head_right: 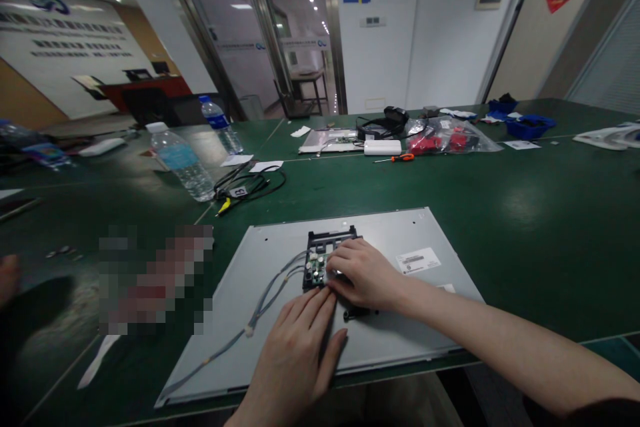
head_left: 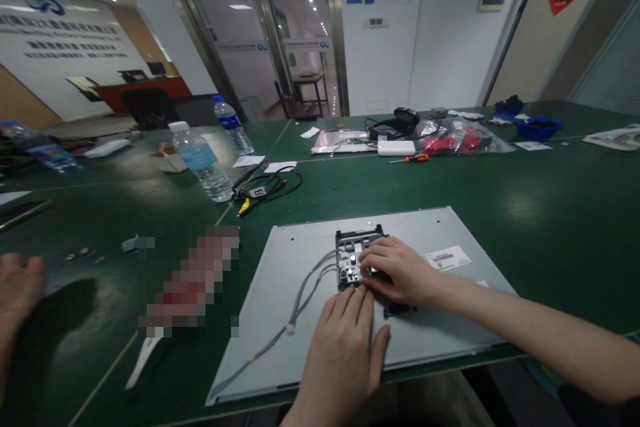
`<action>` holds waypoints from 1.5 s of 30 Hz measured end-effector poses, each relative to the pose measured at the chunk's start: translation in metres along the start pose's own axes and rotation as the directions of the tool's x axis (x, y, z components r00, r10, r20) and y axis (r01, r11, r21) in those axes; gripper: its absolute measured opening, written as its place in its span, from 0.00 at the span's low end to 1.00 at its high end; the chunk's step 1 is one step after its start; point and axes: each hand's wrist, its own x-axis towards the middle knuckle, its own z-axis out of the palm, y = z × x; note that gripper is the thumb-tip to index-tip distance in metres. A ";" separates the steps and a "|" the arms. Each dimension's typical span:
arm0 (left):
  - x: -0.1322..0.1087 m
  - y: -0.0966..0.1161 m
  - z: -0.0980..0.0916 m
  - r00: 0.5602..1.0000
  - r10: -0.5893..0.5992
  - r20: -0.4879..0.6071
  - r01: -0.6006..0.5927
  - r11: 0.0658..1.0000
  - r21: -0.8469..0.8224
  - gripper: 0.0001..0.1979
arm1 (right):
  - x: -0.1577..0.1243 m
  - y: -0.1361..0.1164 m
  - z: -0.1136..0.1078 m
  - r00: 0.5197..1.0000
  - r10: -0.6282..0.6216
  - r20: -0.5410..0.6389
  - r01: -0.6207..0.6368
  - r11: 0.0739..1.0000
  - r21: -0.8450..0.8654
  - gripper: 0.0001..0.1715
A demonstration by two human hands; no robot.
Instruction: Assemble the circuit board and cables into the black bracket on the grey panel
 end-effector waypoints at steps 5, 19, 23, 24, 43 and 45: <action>0.000 0.000 0.000 1.000 0.003 -0.014 -0.003 1.000 0.003 0.19 | 0.001 -0.001 0.000 1.000 0.001 -0.003 -0.001 1.000 -0.001 0.05; -0.001 0.000 0.000 1.000 -0.007 0.025 0.007 1.000 0.006 0.20 | 0.000 0.001 0.002 1.000 -0.002 0.002 0.002 1.000 -0.002 0.05; -0.001 -0.001 0.001 1.000 -0.008 0.028 0.008 1.000 0.008 0.19 | 0.000 0.001 0.002 1.000 -0.006 -0.005 0.006 1.000 0.000 0.05; -0.001 -0.001 0.001 1.000 -0.009 0.026 0.009 1.000 0.007 0.19 | 0.000 0.000 0.002 1.000 -0.007 -0.007 0.007 1.000 -0.001 0.05; -0.002 -0.001 0.003 1.000 -0.012 0.004 0.012 1.000 -0.003 0.19 | -0.001 0.001 0.002 1.000 -0.011 -0.016 0.011 1.000 0.009 0.05; -0.002 -0.001 0.003 1.000 -0.011 -0.007 0.011 1.000 -0.013 0.19 | -0.001 0.001 0.001 1.000 -0.018 -0.023 0.019 1.000 0.020 0.05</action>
